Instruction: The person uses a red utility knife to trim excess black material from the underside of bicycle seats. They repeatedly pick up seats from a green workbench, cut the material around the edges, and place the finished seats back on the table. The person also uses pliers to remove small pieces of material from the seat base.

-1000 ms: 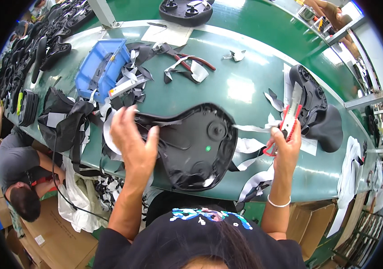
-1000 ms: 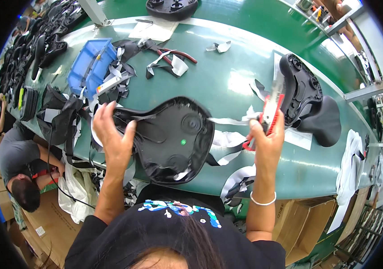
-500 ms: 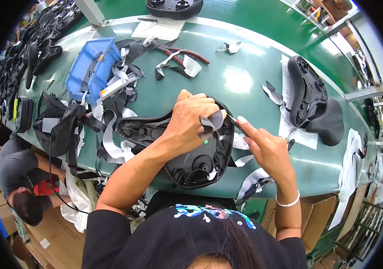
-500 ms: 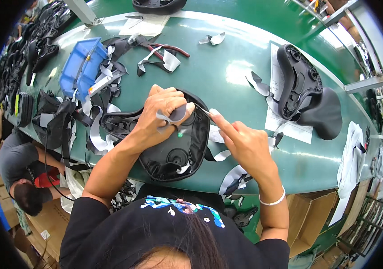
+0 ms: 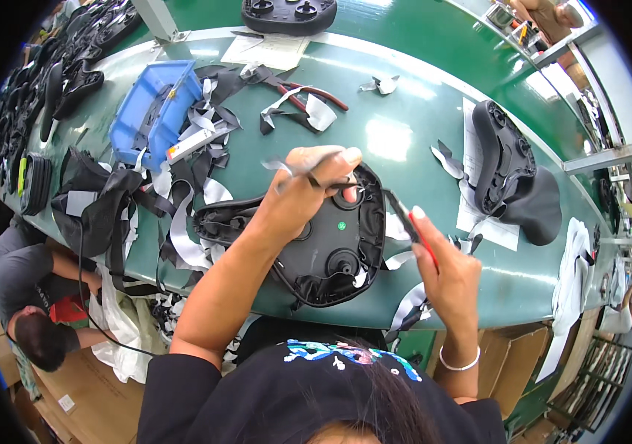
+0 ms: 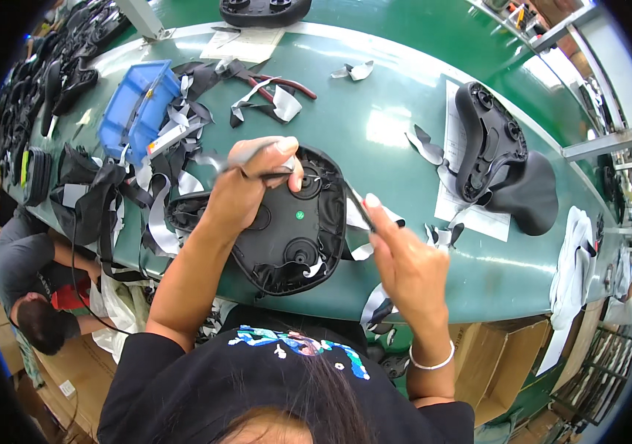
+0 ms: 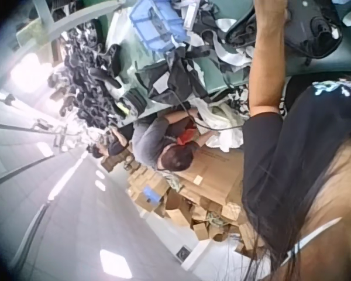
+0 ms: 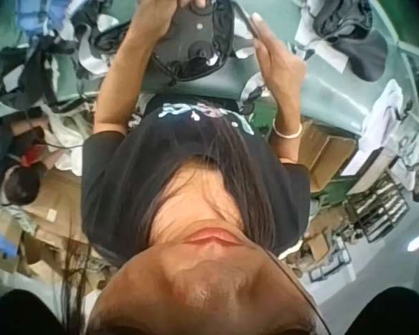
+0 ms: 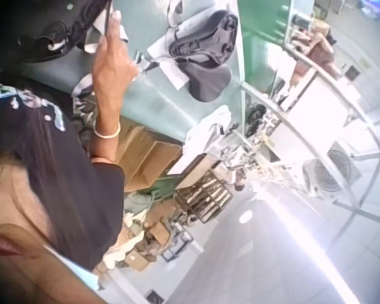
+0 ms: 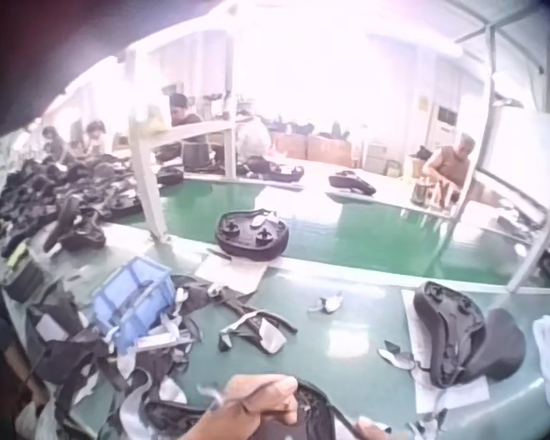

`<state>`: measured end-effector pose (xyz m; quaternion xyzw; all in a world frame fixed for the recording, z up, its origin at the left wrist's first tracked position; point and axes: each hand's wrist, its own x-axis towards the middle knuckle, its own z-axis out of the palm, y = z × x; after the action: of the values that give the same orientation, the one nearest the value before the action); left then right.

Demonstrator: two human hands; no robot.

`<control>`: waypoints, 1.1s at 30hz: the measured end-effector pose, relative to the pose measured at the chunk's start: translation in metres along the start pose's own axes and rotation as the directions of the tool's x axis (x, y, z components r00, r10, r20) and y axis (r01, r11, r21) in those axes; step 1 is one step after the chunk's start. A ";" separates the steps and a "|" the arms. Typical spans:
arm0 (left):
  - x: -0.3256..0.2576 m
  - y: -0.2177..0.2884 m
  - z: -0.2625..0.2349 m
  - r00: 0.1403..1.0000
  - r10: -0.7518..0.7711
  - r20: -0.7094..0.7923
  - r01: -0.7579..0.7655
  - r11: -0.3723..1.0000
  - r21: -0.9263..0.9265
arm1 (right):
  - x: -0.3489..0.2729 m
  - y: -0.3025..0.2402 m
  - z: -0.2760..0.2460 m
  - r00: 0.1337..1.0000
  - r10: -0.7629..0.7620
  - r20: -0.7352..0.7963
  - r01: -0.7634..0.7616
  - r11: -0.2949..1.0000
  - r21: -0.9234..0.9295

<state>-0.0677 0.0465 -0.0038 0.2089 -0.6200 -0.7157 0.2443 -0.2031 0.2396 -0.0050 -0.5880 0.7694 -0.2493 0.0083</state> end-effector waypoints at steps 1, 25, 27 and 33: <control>0.003 -0.005 0.001 0.999 -0.042 -0.007 0.041 0.994 -0.104 | 0.010 0.004 0.001 0.999 -0.034 0.004 0.034 0.999 -0.016; 0.001 -0.027 -0.034 0.737 0.448 -0.506 -0.139 0.833 0.535 | 0.009 -0.027 -0.031 0.939 0.069 0.338 0.015 0.971 -0.240; -0.005 -0.022 -0.033 0.864 0.156 -0.480 -0.094 0.984 0.151 | 0.022 -0.008 -0.027 0.961 -0.014 0.277 0.086 0.965 -0.249; -0.062 -0.006 -0.023 0.975 0.132 -0.176 -0.090 0.970 0.227 | 0.095 0.021 -0.034 0.829 -0.306 0.469 0.388 0.918 -0.087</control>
<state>-0.0052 0.0667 -0.0132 0.2665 -0.6794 -0.6052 0.3178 -0.2614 0.1702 0.0432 -0.7578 0.6458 -0.0352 0.0859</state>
